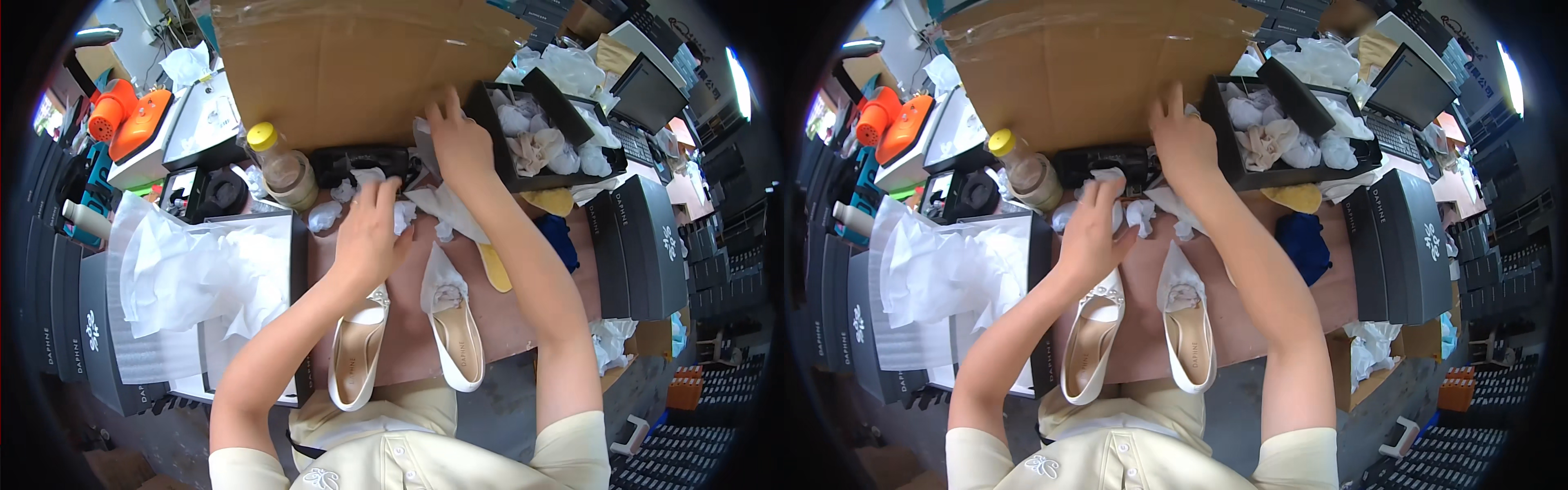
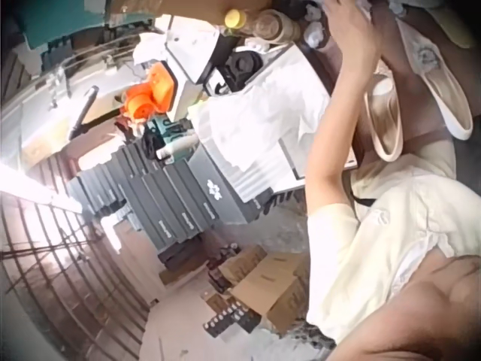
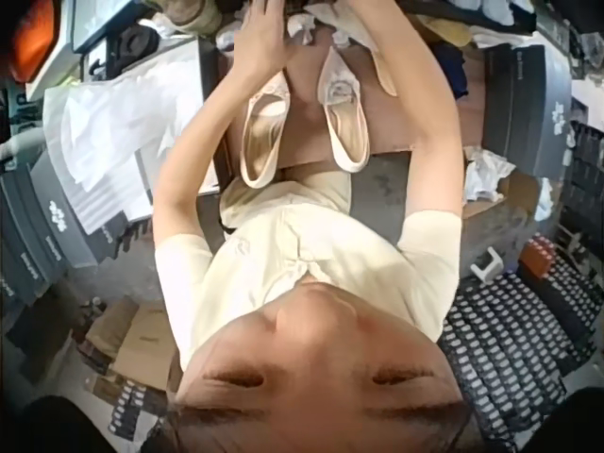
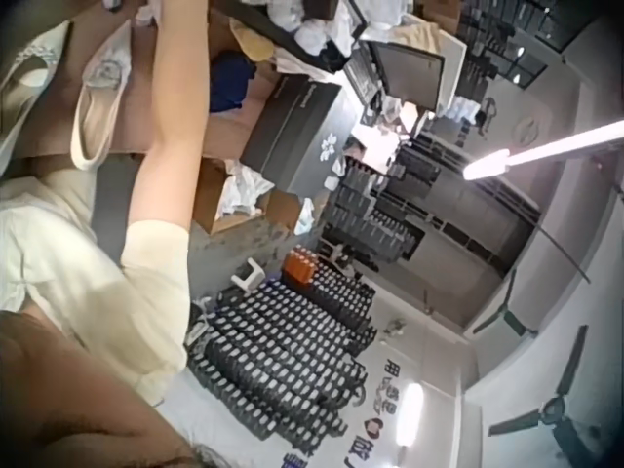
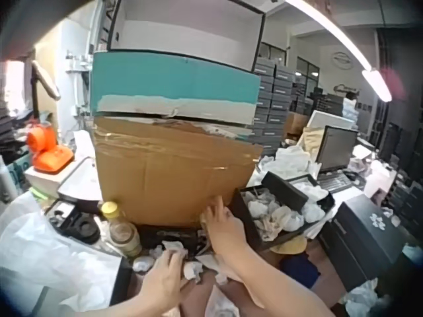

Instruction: Inspecting, cleaning, and packing shoes into protective bags and boxes.

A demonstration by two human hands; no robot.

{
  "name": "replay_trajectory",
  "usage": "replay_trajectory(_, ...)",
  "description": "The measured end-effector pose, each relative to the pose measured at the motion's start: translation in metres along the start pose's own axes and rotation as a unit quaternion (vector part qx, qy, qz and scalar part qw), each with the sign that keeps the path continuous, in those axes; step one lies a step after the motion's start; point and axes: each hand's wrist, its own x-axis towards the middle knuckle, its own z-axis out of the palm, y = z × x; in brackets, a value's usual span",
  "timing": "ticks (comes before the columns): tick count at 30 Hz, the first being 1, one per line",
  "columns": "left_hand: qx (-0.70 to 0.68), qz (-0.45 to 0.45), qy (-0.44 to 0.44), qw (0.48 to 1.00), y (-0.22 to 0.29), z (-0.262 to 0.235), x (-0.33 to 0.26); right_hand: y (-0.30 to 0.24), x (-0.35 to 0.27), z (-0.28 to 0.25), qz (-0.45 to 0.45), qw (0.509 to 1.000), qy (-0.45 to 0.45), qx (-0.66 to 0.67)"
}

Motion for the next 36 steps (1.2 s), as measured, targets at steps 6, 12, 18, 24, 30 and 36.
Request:
replay_trajectory(6, 0.082, 0.117, 0.259, 0.955, -0.009, -0.038, 0.033, -0.035, -0.013, -0.056, -0.247, 0.945, 0.021, 0.216)
replay_trajectory(12, -0.099, -0.009, 0.216, 0.971, -0.041, -0.087, -0.009, -0.016, -0.147, -0.178, -0.082, 0.911, -0.235, 0.329)
replay_trajectory(18, -0.279, -0.133, 0.163, 0.937, -0.070, -0.112, -0.028, -0.037, -0.273, -0.120, 0.067, 0.931, -0.180, 0.311)
replay_trajectory(24, -0.363, -0.199, 0.170, 0.894, -0.069, -0.127, -0.037, -0.012, -0.232, -0.103, 0.129, 0.944, -0.218, 0.213)
replay_trajectory(30, -0.407, -0.237, 0.206, 0.858, -0.088, -0.137, -0.044, -0.115, -0.228, -0.144, -0.018, 0.883, -0.121, 0.453)
replay_trajectory(36, -0.387, -0.279, 0.156, 0.865, -0.086, -0.102, -0.050, -0.164, -0.252, -0.094, 0.052, 0.876, -0.076, 0.474)
